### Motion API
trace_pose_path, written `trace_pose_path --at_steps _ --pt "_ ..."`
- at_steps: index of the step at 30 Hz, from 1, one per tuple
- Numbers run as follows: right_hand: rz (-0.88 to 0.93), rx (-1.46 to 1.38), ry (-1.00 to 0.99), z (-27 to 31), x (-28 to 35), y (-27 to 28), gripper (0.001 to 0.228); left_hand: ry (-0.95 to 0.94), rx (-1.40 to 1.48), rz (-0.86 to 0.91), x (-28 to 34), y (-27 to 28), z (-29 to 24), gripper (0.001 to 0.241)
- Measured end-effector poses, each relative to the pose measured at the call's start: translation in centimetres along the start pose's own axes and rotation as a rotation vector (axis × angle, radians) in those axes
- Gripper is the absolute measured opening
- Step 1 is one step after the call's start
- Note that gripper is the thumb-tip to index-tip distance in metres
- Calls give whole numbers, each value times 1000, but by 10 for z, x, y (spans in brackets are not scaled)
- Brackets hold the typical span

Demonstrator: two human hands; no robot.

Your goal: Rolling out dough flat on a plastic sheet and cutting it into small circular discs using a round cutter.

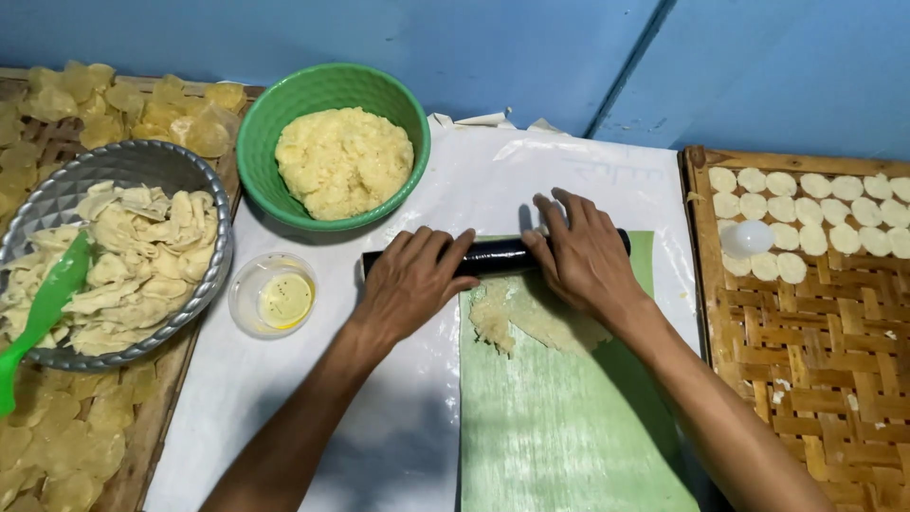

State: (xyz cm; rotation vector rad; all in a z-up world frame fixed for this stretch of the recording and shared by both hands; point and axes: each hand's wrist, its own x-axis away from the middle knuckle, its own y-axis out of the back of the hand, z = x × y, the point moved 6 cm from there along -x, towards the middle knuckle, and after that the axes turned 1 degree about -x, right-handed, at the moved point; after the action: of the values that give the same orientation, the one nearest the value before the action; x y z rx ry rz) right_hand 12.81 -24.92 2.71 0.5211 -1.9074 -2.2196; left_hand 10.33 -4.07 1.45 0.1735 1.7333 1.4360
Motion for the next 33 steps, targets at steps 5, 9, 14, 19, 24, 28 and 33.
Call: trace_pose_path --at_steps 5,9,14,19,24,28,33 --pt "-120 -14 143 24 67 22 50 -54 -35 -21 22 54 -46 56" --pt "-155 -14 235 44 90 18 51 2 -53 12 47 45 -57 57" --pt "-119 33 256 49 99 2 60 124 -14 122 54 52 -69 52" --pt "-64 49 203 45 93 -3 62 142 -15 124 47 57 -67 45" --pt "-65 -50 190 41 70 7 65 147 -89 138 32 48 -53 64" --pt "-27 -63 107 40 89 -2 70 126 27 26 48 58 -83 40" --pt "21 -24 127 38 74 -14 71 233 -27 165 40 25 -72 73"
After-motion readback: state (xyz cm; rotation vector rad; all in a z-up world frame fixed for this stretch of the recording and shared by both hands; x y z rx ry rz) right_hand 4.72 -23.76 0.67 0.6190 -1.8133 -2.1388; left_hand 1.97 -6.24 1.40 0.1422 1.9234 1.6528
